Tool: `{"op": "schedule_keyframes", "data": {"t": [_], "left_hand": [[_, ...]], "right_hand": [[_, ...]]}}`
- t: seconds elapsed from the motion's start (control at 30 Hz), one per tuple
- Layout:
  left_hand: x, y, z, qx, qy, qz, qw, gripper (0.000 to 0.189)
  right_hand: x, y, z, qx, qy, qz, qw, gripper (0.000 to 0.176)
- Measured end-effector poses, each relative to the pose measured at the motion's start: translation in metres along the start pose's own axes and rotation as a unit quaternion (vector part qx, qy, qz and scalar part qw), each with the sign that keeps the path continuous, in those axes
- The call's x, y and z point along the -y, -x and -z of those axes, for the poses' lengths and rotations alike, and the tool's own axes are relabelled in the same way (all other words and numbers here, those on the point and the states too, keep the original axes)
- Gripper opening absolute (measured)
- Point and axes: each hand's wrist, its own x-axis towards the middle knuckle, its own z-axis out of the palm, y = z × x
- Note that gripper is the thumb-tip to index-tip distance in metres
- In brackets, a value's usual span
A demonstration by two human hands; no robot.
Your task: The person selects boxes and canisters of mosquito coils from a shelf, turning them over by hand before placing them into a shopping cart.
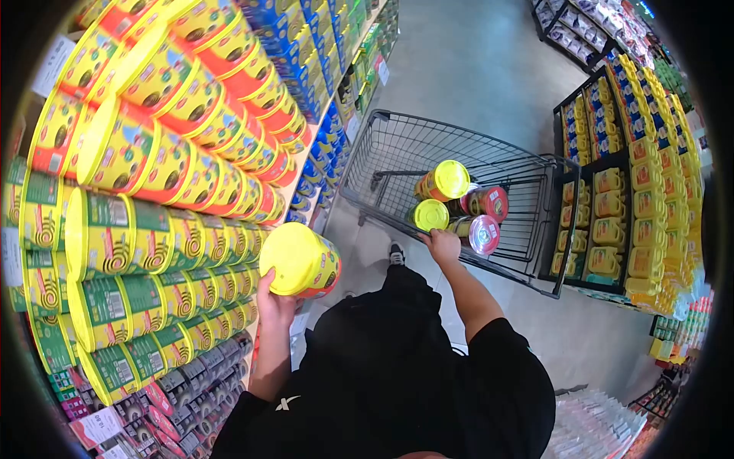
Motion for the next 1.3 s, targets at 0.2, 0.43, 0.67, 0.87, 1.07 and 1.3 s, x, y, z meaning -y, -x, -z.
{"op": "schedule_keyframes", "data": {"t": [0.2,0.43,0.67,0.87,1.07,1.3], "left_hand": [[0.021,-0.028,-0.076,-0.011,0.005,-0.004,1.000,0.057],[0.027,-0.051,-0.119,-0.033,0.008,-0.018,0.999,0.056],[0.018,-0.077,-0.133,-0.063,0.014,-0.031,0.997,0.056],[0.001,-0.113,-0.139,-0.045,0.008,-0.028,0.999,0.054],[-0.021,-0.153,-0.152,-0.044,0.020,-0.027,0.998,0.053],[-0.044,-0.198,-0.161,0.050,0.000,-0.003,0.999,0.055]], "right_hand": [[-0.059,-0.085,0.000,0.019,-0.001,0.002,1.000,0.051],[-0.102,-0.148,0.004,0.031,0.029,-0.002,0.999,0.054],[-0.120,-0.196,0.011,0.063,0.053,-0.012,0.997,0.052],[-0.127,-0.227,0.008,0.064,0.041,-0.017,0.997,0.049],[-0.126,-0.246,0.007,0.100,0.039,-0.022,0.994,0.048],[-0.121,-0.256,0.013,0.140,0.002,-0.029,0.990,0.049]]}}
